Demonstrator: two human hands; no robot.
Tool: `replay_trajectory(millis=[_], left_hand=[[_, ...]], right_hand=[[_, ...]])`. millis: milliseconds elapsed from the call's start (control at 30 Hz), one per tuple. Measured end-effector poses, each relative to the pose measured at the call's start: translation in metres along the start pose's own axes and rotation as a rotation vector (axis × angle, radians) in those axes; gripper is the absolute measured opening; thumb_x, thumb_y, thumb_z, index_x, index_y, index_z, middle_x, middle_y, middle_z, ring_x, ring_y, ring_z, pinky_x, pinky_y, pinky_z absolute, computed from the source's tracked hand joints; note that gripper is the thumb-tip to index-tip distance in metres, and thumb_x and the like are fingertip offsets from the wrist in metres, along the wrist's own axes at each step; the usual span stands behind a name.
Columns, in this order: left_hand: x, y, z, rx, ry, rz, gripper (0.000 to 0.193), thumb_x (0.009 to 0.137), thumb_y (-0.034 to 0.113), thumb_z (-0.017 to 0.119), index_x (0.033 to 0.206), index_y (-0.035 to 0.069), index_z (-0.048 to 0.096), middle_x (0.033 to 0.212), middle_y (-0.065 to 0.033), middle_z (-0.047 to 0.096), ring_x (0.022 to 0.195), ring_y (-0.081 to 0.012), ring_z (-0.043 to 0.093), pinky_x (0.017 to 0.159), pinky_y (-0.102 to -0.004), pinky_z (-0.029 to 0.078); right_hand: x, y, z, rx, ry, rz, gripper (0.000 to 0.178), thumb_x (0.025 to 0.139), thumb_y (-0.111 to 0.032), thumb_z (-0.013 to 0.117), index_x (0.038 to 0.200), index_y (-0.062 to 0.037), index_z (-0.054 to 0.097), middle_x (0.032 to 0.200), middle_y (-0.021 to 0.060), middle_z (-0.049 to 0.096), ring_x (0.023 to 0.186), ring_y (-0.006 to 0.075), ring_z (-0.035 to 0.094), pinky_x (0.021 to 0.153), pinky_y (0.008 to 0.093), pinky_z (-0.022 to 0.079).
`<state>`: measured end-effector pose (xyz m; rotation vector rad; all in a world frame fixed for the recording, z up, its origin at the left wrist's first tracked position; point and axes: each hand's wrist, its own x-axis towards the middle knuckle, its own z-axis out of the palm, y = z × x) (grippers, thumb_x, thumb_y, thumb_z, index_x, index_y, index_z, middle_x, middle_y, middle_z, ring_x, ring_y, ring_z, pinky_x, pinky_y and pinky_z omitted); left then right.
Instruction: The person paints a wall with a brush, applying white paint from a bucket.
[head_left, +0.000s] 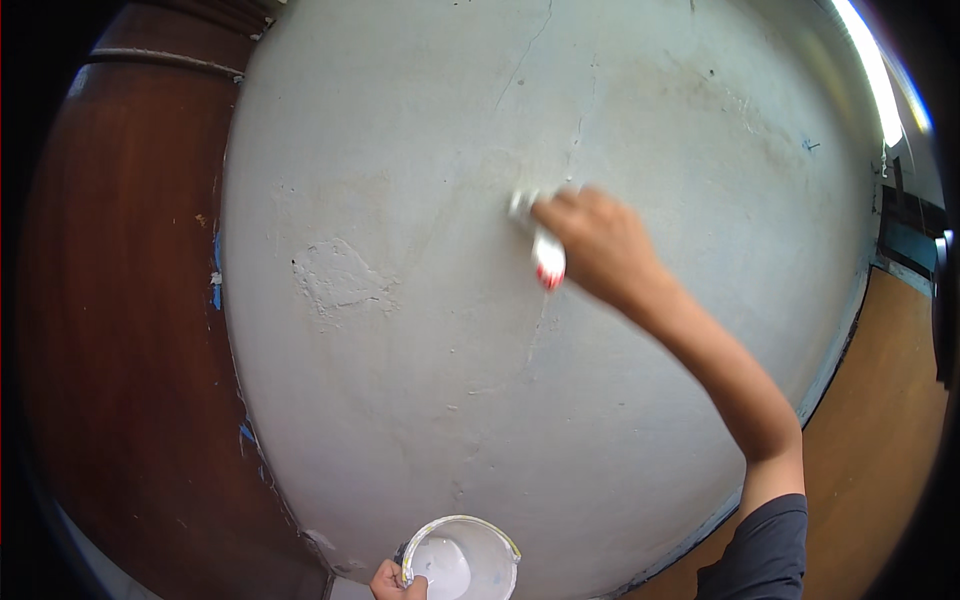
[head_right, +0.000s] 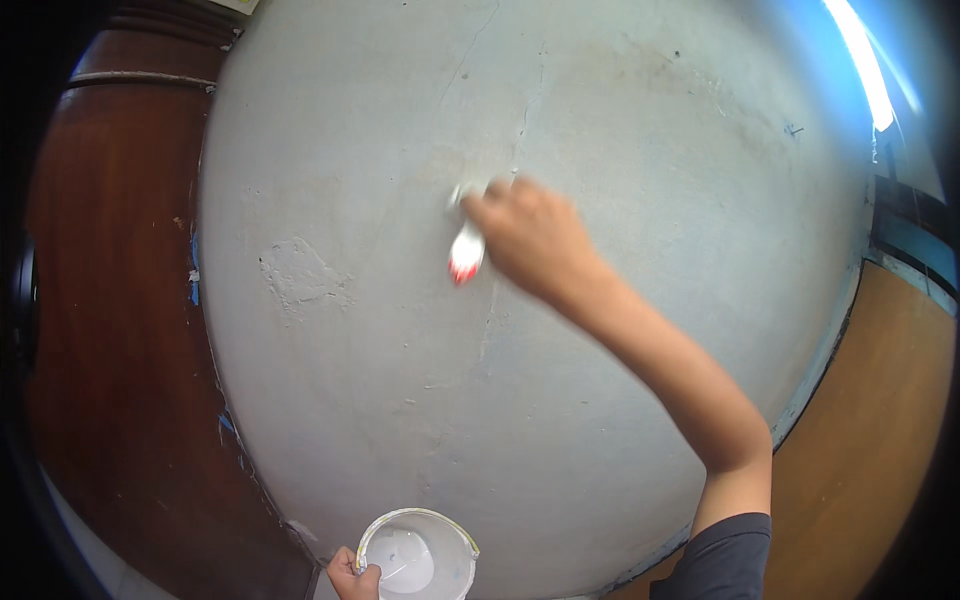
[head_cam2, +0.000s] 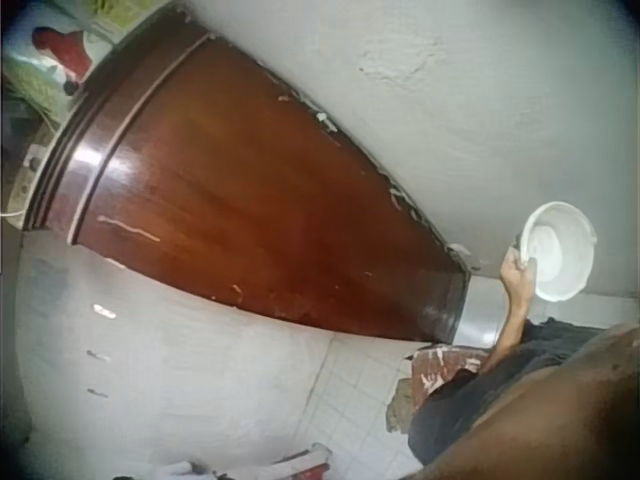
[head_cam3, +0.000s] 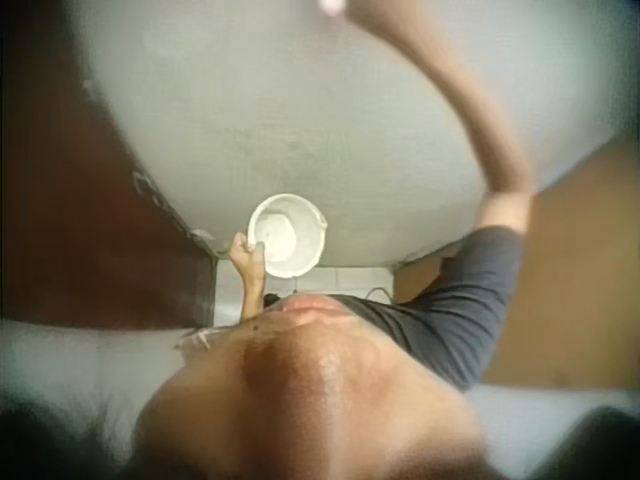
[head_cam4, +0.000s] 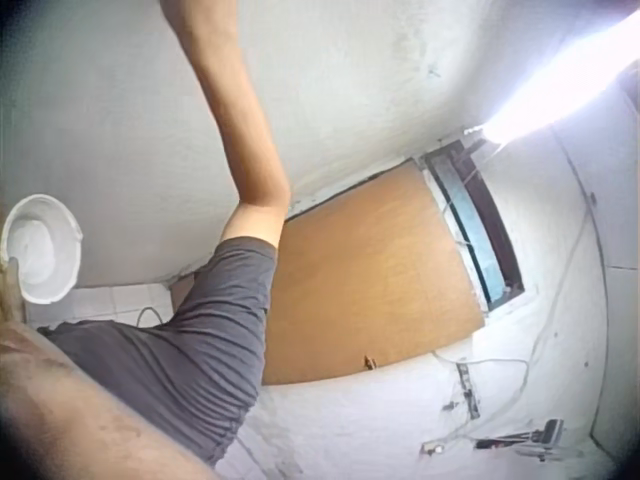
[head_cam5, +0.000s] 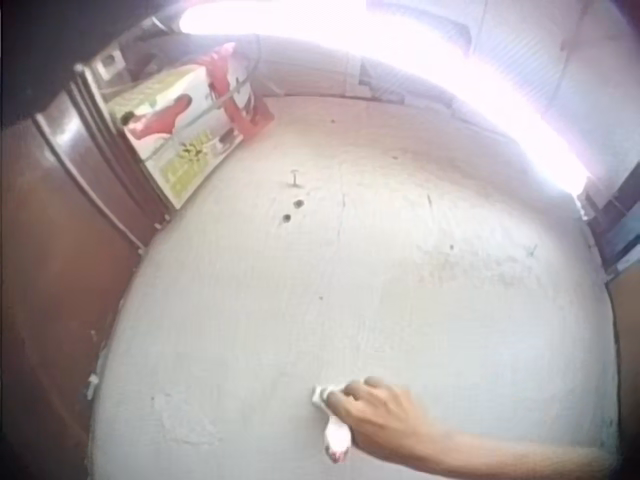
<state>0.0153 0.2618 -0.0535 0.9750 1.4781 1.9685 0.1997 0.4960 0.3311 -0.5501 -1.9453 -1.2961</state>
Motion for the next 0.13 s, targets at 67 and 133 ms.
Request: replay_trajectory(millis=[67,133], left_hand=[[0.001,-0.006,-0.003,0.003,-0.01,-0.025,0.023,0.071,0.003,0.06,0.072,0.006,0.037,0.07,0.0011,0.034,0.067,-0.012,0.034,0.058,-0.0326,0.033],[0.012,-0.033,-0.003,-0.011,0.002,0.016,0.026,0.064,-0.004,0.056,0.063,0.009,0.034,0.062,0.0048,0.035,0.058,-0.0051,0.031,0.052,-0.027,0.024]], right_hand=[[-0.019,-0.032,-0.016,0.177,-0.291,0.0,0.029,0.082,0.003,0.059,0.103,-0.0089,0.074,0.083,0.0152,0.072,0.076,0.0298,0.071,0.063,0.0434,0.058],[-0.018,-0.024,-0.026,0.252,-0.46,0.032,0.027,0.086,-0.002,0.062,0.109,-0.0107,0.072,0.086,0.0124,0.073,0.08,0.0299,0.072,0.067,0.0435,0.061]])
